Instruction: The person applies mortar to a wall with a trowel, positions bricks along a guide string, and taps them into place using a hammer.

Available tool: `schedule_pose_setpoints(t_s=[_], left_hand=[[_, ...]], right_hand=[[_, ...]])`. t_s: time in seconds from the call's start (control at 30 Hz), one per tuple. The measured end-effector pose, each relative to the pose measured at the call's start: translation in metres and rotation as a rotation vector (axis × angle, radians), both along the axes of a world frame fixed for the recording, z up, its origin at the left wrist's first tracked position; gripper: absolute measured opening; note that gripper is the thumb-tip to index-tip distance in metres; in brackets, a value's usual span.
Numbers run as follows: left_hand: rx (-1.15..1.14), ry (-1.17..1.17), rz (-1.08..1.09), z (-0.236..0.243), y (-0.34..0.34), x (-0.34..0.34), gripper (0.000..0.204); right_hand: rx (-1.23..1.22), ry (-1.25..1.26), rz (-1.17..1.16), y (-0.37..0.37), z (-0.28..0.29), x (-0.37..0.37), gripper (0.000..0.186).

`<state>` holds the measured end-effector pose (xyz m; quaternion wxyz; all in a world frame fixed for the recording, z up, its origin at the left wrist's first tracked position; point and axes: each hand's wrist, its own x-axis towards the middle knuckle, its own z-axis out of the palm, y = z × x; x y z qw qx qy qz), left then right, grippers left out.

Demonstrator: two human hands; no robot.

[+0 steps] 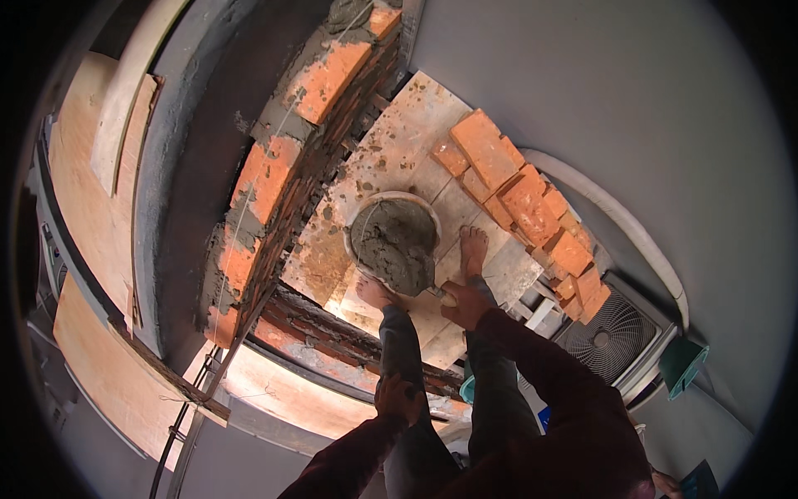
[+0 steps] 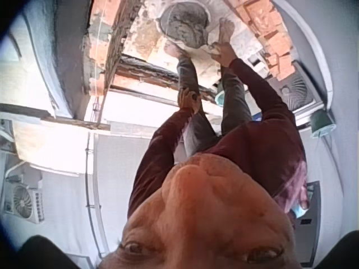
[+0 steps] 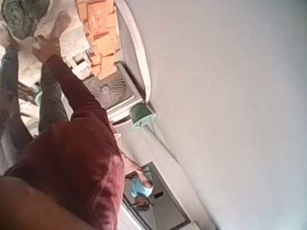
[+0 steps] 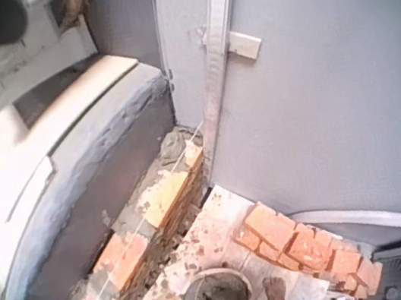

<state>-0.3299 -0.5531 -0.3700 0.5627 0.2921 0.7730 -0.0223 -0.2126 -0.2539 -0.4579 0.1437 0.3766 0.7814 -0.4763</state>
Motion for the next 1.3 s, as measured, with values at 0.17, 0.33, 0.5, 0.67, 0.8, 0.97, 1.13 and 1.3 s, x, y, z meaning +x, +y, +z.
schedule_pose_setpoints(t_s=[0.17, 0.33, 0.5, 0.67, 0.8, 0.97, 1.13, 1.3], left_hand=[[-0.070, -0.002, -0.041, 0.016, 0.023, -0.019, 0.047], [-0.130, -0.033, 0.003, 0.018, 0.031, -0.032, 0.053], [-0.105, -0.040, 0.025, 0.014, 0.025, -0.032, 0.052], [-0.010, -0.010, 0.021, 0.009, 0.012, -0.033, 0.049], [0.068, 0.008, 0.016, 0.004, 0.009, -0.035, 0.050], [0.047, 0.038, 0.031, 0.009, 0.007, -0.032, 0.043], [-0.049, -0.027, 0.039, 0.014, 0.013, -0.031, 0.043], [0.021, -0.023, 0.057, 0.009, 0.006, -0.017, 0.042]], right_hand=[[-0.195, 0.291, -0.257, 0.042, 0.151, -0.114, 0.041], [-0.798, 0.552, -0.453, 0.104, 0.209, -0.232, 0.017], [-1.361, 0.767, -0.900, 0.191, 0.134, -0.321, 0.020], [-1.306, 0.852, -0.766, 0.196, 0.128, -0.321, 0.020], [-1.126, 0.668, -0.825, 0.153, 0.164, -0.238, 0.014], [-0.082, 0.003, -0.198, 0.116, 0.146, -0.114, 0.029], [0.366, -0.464, 0.407, 0.104, 0.037, -0.080, 0.042], [0.472, -0.462, 0.578, 0.092, -0.049, -0.095, 0.044]])
